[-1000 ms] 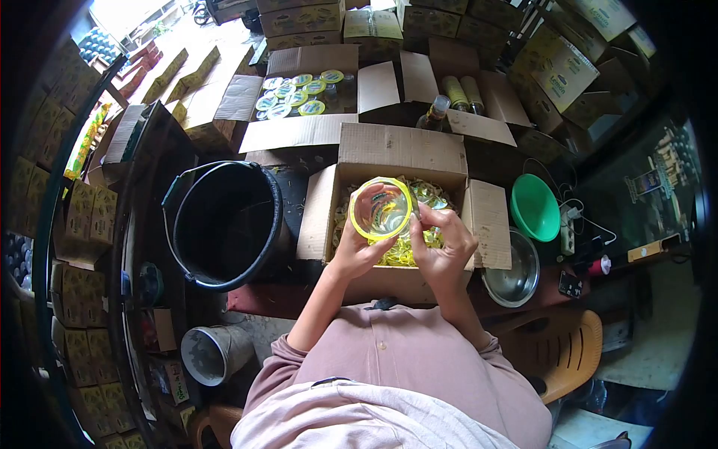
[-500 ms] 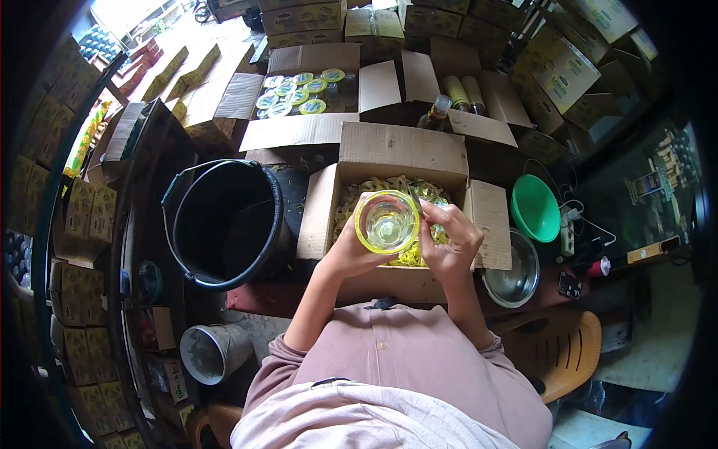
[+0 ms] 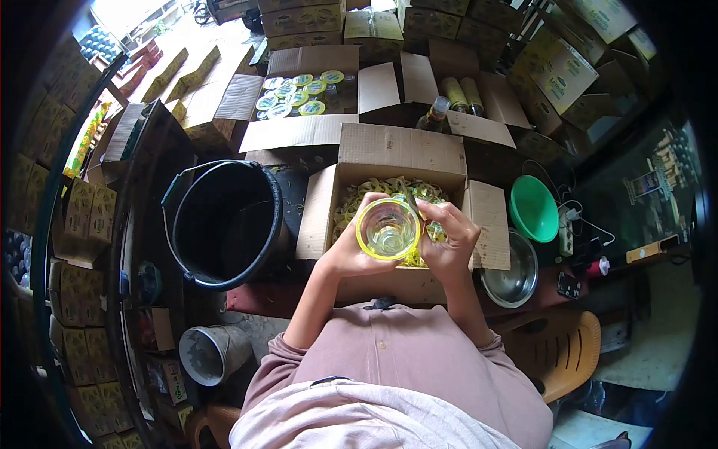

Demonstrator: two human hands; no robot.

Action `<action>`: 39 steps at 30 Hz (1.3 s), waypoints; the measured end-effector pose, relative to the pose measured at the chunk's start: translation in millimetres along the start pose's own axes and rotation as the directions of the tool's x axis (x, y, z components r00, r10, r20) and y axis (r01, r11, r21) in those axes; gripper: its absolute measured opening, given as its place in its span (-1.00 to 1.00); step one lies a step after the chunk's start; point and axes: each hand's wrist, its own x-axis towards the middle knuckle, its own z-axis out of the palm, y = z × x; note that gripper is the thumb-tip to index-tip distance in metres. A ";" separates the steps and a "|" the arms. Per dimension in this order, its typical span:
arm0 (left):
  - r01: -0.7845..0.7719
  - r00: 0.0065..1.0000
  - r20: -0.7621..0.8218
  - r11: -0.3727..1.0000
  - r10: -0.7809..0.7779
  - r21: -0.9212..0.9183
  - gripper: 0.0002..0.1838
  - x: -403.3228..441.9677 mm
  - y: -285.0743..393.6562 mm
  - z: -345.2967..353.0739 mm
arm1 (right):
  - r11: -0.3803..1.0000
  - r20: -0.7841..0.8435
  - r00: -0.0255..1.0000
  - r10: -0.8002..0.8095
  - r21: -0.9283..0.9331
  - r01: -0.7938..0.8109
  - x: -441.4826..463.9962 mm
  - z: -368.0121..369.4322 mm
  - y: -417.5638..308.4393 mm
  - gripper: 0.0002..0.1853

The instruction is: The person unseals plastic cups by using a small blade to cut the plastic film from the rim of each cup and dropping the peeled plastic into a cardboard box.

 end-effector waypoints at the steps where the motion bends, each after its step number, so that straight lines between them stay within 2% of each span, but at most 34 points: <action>1: -0.012 0.999 -0.034 0.999 0.013 0.053 -0.28 0.5 -2.1 1.2 | 1.000 -0.012 1.000 0.007 -0.005 -0.007 -0.5 0.6 -0.4 -0.60; 3: -0.030 0.994 -0.100 0.987 0.046 0.159 -0.26 1.6 -6.3 3.2 | 1.000 -0.036 0.999 0.018 -0.018 -0.018 -1.4 2.0 -1.1 -0.61; 4: -0.039 0.989 -0.143 0.998 0.046 0.052 -0.28 1.9 -7.0 5.4 | 0.999 -0.048 0.999 0.022 -0.025 -0.024 -1.9 2.6 -1.6 -0.62; 7: -0.082 0.988 -0.134 0.996 0.076 -0.034 -0.31 4.0 -10.6 3.8 | 0.998 -0.102 0.994 0.034 -0.042 -0.039 -4.2 5.2 -1.0 -0.65; 12: -0.131 0.975 -0.166 0.985 0.148 0.110 -0.30 4.6 -9.9 8.1 | 0.996 -0.165 0.986 0.038 -0.079 -0.052 -9.1 8.9 -3.8 -0.68; 15: -0.136 0.964 -0.220 0.988 0.148 0.066 -0.31 2.3 -16.7 13.2 | 0.994 -0.181 0.983 0.042 -0.087 -0.059 -10.2 10.2 -7.0 -0.68; 20: -0.114 0.976 -0.156 0.964 0.154 0.242 -0.29 0.6 -12.3 11.5 | 0.990 -0.183 0.983 0.024 -0.130 -0.048 -10.1 7.9 -7.6 -0.66; 24: -0.091 0.992 -0.057 0.955 0.111 0.284 -0.29 -1.3 -11.9 5.2 | 0.999 -0.107 0.993 0.050 -0.014 -0.052 -7.8 2.2 2.0 -0.67; 27: -0.072 0.997 -0.010 0.977 0.076 0.200 -0.31 -1.0 -12.0 3.8 | 0.995 -0.089 0.992 0.092 0.035 -0.089 -9.0 1.8 3.1 -0.71; 30: -0.037 0.993 -0.114 0.998 0.030 -0.056 -0.31 0.9 -10.4 11.4 | 0.989 -0.135 0.981 0.140 0.058 -0.133 -10.5 4.2 1.4 -0.73; 33: -0.018 0.991 -0.130 0.974 -0.012 -0.225 -0.31 -0.2 -10.1 7.8 | 0.984 -0.180 0.969 0.168 0.091 -0.153 -8.8 6.0 1.1 -0.74; 39: 0.008 0.991 -0.126 0.962 -0.044 -0.273 -0.31 -1.7 -12.5 9.5 | 0.988 -0.153 0.977 0.149 0.063 -0.140 -11.8 2.7 -12.2 -0.74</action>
